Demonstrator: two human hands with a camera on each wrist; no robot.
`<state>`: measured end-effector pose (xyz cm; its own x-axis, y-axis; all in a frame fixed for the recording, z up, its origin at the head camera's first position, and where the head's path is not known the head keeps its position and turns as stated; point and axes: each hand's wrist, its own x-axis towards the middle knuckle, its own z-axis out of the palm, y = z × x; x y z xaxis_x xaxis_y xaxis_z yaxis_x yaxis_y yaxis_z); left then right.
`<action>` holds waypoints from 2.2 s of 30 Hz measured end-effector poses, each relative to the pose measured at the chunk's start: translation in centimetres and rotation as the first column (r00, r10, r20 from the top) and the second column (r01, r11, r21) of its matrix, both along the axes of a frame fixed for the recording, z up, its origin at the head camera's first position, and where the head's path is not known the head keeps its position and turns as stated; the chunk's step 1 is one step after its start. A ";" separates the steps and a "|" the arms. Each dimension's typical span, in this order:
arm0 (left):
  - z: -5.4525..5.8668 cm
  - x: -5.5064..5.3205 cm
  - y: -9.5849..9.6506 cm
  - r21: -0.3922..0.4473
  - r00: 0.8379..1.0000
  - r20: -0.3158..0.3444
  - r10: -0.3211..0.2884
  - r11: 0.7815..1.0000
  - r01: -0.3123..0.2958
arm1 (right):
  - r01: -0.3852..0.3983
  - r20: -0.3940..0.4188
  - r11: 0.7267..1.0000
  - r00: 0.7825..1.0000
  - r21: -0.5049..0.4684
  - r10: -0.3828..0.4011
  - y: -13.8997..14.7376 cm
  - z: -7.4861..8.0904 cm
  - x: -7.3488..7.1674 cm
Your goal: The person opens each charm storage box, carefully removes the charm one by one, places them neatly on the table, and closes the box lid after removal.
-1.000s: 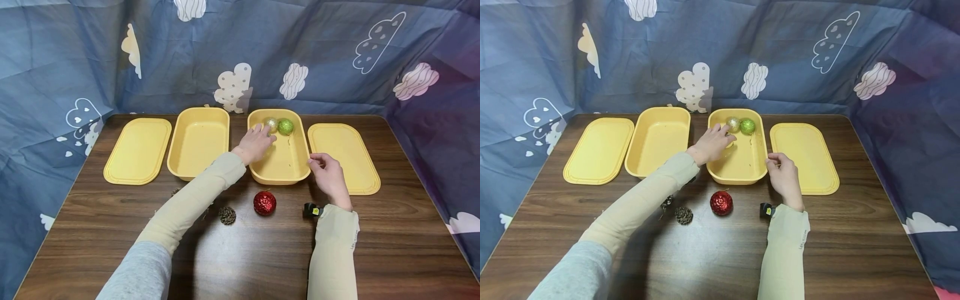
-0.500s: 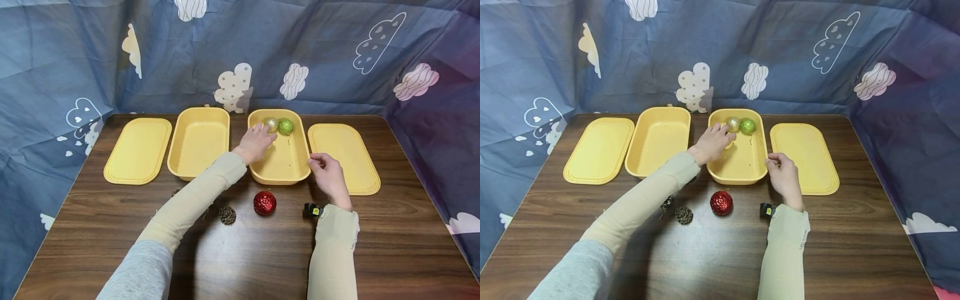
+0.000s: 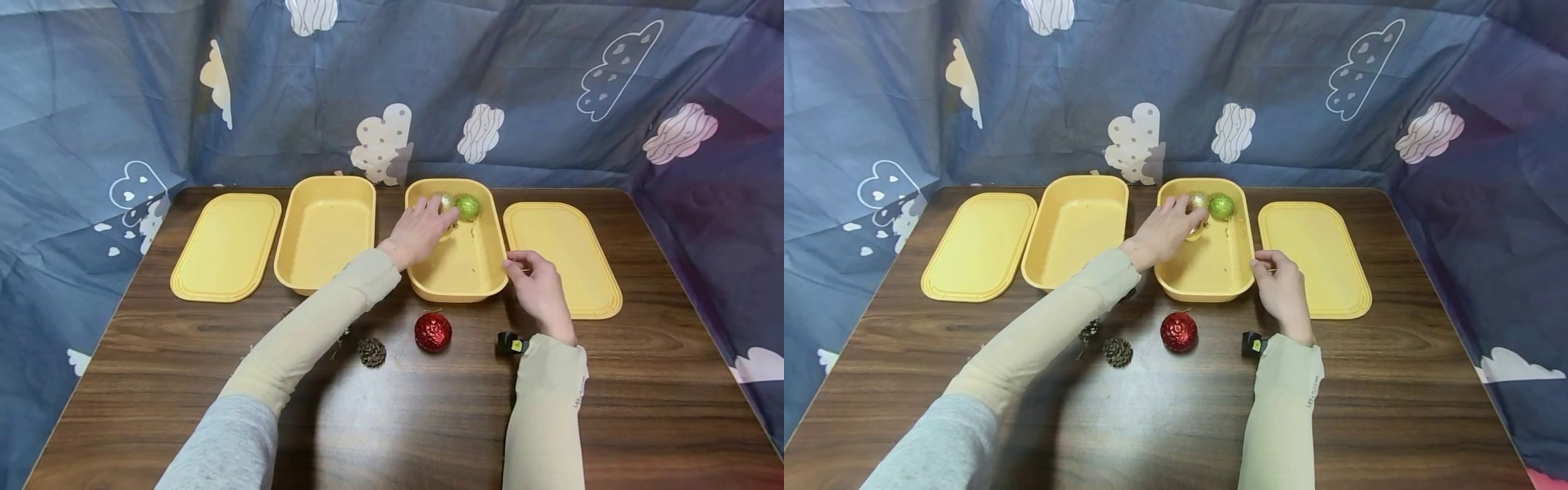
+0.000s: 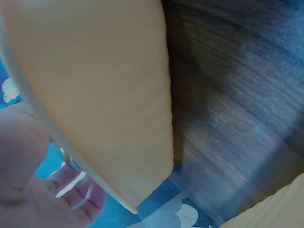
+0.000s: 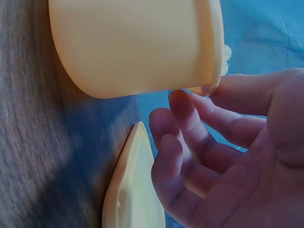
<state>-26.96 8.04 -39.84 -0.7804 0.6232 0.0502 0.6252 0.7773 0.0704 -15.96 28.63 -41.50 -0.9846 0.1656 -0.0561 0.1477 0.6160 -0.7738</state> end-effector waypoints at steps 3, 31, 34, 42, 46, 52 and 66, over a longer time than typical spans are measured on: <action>0.5 0.2 -0.1 0.016 1.000 -0.001 -0.003 1.000 0.003 | 0.001 0.002 1.000 1.000 0.000 -0.001 0.0 0.0 0.0; 3.8 2.5 -4.0 0.604 0.951 0.307 -0.035 0.779 -0.166 | 0.011 0.017 1.000 1.000 -0.011 -0.011 0.0 -0.1 -0.2; 4.0 3.0 -4.3 0.650 0.943 0.332 -0.024 0.730 -0.211 | 0.011 0.011 1.000 1.000 -0.008 -0.011 -0.1 -0.2 -0.2; 4.2 4.1 -5.2 0.678 0.974 0.225 -0.020 0.721 -0.142 | 0.028 -0.008 1.000 1.000 -0.002 -0.028 0.2 -0.3 -0.1; 4.2 4.8 -5.7 0.681 0.984 0.178 -0.021 0.724 -0.108 | 0.029 -0.008 1.000 1.000 -0.006 -0.029 0.4 -0.4 0.1; 4.2 5.4 -6.7 0.735 0.984 0.144 -0.104 0.677 -0.036 | 0.007 -0.015 1.000 1.000 -0.004 -0.007 0.4 -0.2 0.3; 4.4 6.5 -7.6 0.775 0.952 0.258 -0.166 0.623 -0.101 | -0.158 -0.034 0.981 0.986 0.112 0.163 1.4 0.5 0.8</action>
